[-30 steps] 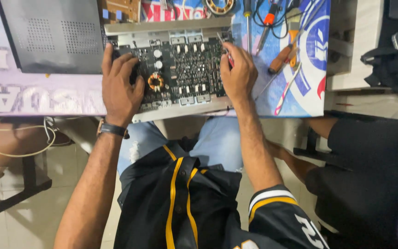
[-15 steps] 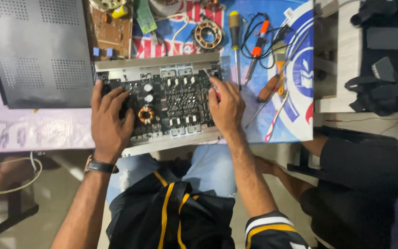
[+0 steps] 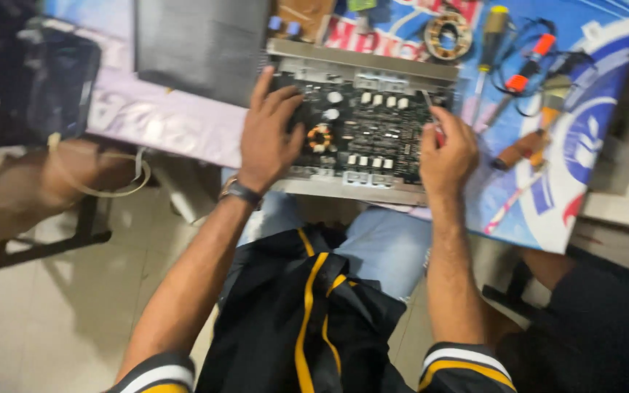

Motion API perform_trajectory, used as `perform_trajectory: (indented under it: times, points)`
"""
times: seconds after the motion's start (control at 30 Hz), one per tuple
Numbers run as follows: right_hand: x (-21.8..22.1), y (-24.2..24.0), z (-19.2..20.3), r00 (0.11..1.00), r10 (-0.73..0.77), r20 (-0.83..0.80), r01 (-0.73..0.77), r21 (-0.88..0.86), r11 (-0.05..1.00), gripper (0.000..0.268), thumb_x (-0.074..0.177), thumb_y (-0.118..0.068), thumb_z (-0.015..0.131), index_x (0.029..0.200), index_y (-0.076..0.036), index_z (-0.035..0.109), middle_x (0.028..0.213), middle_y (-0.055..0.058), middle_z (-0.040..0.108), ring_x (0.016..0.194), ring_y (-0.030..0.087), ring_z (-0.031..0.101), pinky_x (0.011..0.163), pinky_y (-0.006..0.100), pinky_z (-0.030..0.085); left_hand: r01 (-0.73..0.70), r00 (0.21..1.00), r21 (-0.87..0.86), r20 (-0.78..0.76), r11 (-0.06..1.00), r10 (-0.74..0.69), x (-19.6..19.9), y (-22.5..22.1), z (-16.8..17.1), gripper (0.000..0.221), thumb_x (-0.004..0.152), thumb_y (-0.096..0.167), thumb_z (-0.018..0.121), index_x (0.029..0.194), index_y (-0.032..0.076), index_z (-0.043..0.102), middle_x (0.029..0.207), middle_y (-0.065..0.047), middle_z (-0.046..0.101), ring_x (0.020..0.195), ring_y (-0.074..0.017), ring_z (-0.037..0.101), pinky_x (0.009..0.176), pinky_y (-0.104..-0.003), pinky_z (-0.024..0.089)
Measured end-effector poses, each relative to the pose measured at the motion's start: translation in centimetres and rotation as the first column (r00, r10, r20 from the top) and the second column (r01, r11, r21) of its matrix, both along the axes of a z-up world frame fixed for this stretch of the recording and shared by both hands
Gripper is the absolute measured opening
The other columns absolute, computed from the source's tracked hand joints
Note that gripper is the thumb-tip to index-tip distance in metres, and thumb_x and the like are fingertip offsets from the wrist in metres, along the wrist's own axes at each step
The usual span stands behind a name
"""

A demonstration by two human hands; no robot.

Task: Cleaning a circuit board using a toothbrush to remove dust and debris at a repair bench.

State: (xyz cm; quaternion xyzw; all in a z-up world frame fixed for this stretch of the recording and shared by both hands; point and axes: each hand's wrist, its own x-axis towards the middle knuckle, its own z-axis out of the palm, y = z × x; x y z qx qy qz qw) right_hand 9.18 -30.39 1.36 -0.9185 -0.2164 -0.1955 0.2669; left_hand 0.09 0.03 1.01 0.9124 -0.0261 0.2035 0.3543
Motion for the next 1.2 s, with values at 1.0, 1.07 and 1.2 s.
perform_trajectory:
  times: [1.0, 1.07, 1.2]
  points:
    - [2.9, -8.0, -4.8, 0.945, -0.315, -0.083, 0.326, 0.249, 0.912, 0.038, 0.079, -0.001, 0.074, 0.117, -0.004, 0.072, 0.116, 0.013, 0.071, 0.115, 0.027, 0.065, 0.108, 0.034, 0.046, 0.086, 0.995, 0.099, -0.064, 0.991, -0.080, -0.4, -0.3, 0.6, 0.042, 0.095, 0.011, 0.065, 0.132, -0.008, 0.070, 0.138, -0.026, 0.066, 0.147, -0.0396, 0.021, 0.113, -0.064, 0.035]
    - [1.9, -7.9, -2.2, 0.907, -0.388, -0.164, 0.416, 0.196, 0.888, 0.029, 0.085, -0.011, 0.071, 0.113, -0.013, 0.077, 0.120, 0.007, 0.073, 0.120, 0.023, 0.065, 0.104, 0.038, 0.049, 0.072, 0.996, 0.085, -0.053, 0.994, -0.068, -0.4, -0.3, 0.9, 0.046, 0.094, 0.015, 0.063, 0.131, -0.012, 0.070, 0.140, -0.028, 0.065, 0.146, -0.0398, 0.019, 0.109, -0.069, 0.037]
    - [-0.5, -10.9, 1.3, 0.749, -0.493, -0.443, 0.601, 0.139, 0.787, 0.025, 0.095, -0.015, 0.067, 0.119, -0.015, 0.072, 0.123, 0.005, 0.075, 0.112, 0.024, 0.073, 0.096, 0.038, 0.060, 0.074, 0.997, 0.101, -0.034, 0.992, -0.071, -0.2, -0.1, 0.3, 0.045, 0.092, 0.010, 0.063, 0.131, -0.011, 0.071, 0.137, -0.028, 0.067, 0.147, -0.0410, 0.021, 0.111, -0.066, 0.036]
